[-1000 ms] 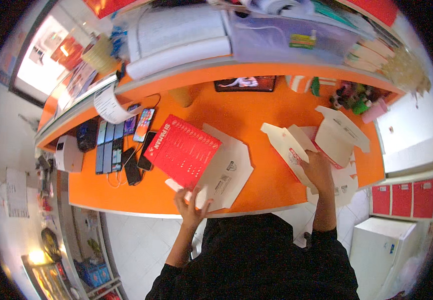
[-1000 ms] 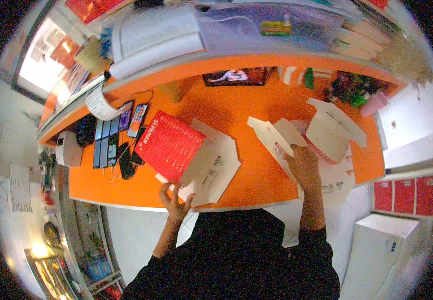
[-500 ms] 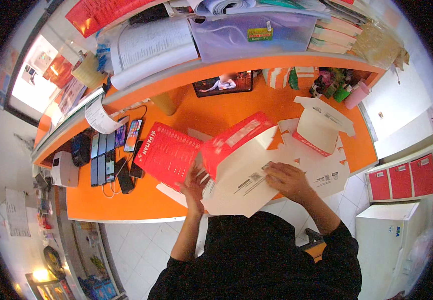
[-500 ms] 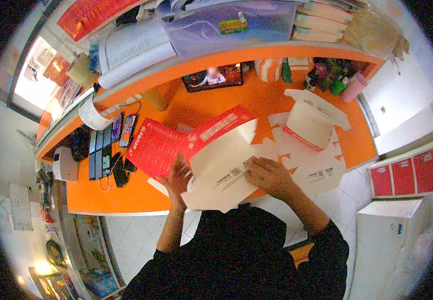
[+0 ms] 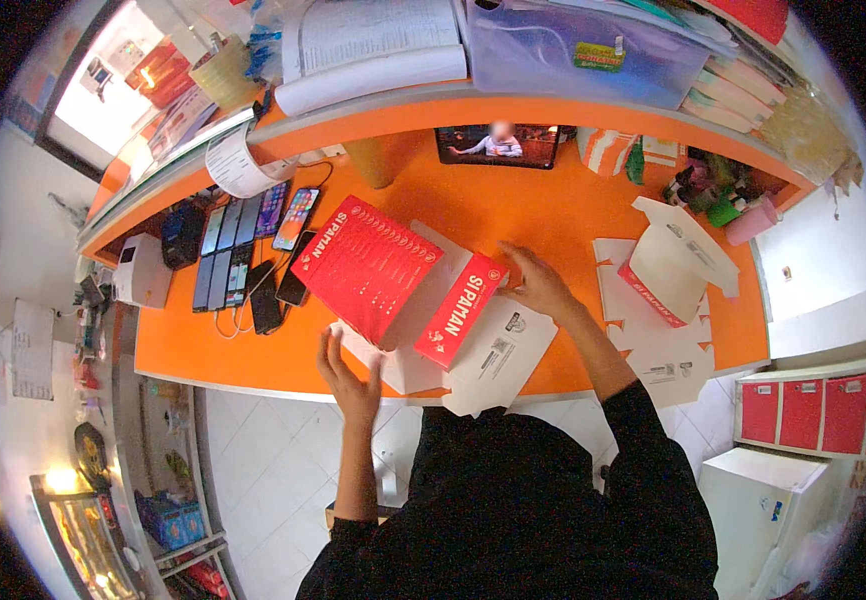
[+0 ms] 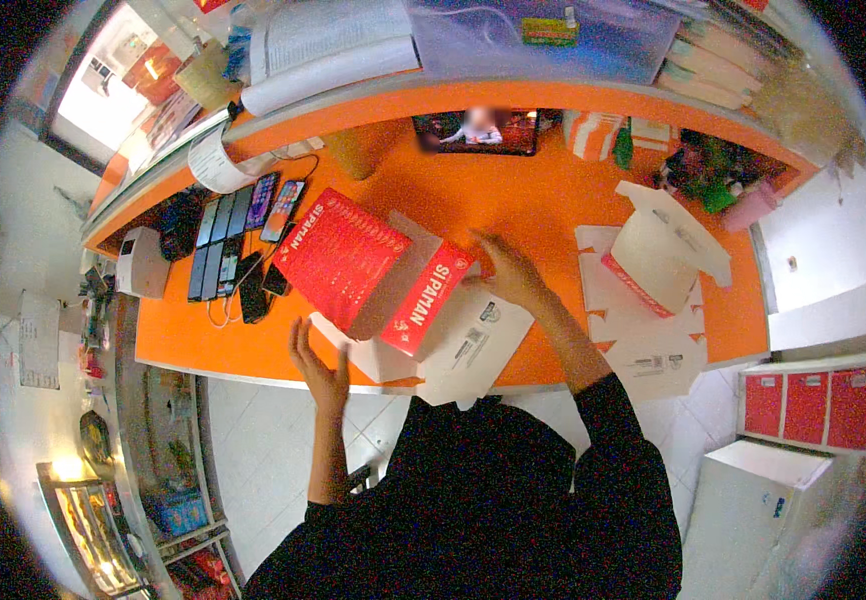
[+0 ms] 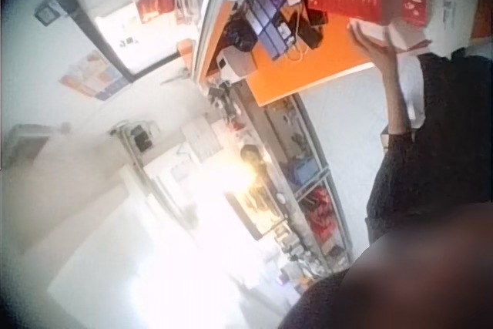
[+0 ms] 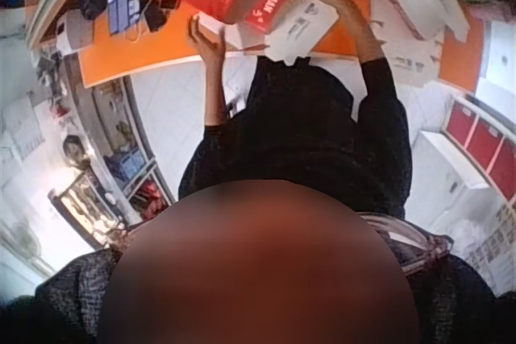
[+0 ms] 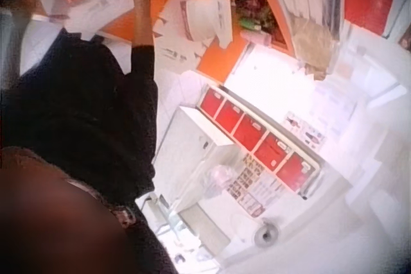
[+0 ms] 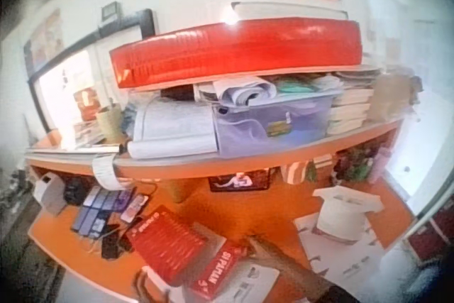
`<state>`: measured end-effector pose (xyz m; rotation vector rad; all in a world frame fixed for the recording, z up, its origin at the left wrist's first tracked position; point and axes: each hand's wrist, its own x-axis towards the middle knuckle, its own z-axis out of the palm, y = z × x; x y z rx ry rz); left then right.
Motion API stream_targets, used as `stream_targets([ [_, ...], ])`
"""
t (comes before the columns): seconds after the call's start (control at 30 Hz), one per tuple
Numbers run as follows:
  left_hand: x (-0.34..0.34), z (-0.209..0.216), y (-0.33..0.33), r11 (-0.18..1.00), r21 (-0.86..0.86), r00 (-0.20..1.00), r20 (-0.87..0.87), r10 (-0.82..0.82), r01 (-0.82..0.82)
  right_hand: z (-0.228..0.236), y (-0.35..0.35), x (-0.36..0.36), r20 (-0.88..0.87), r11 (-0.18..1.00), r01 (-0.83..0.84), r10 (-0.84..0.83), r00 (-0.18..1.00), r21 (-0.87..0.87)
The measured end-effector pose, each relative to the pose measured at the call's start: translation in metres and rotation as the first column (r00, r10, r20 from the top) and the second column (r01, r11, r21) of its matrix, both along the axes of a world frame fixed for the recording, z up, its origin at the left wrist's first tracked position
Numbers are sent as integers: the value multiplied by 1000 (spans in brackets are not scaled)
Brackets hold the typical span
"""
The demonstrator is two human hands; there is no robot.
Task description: The person assembles red and white cardboard boxes at a counter. They fold the flat cardboard pieces into box shapes, insert red inserts, and stack the finished boxes on the counter.
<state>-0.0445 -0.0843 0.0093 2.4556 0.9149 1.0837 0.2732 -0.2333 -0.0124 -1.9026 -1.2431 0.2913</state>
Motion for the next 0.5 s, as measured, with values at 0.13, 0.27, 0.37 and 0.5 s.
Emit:
stream_targets([
  [0.13, 15, 8, 58, 991, -46, 980, -151, -129, 124, -7, 34, -7, -7, 991, -69, 69, 998, -117],
  [0.27, 18, 6, 73, 981, 4, 943, -279, -184, 192, -2, 47, -21, -71, 977, -42, 28, 997, -209],
  [0.37, 25, 11, 78, 974, 69, 923, -339, -181, 216, 3, 50, -31, -34, 982, -116, 112, 993, -150],
  [0.5, 53, 21, 90, 956, 37, 929, -253, -272, 290, 7, 44, -30, -56, 992, -126, 125, 991, -21],
])
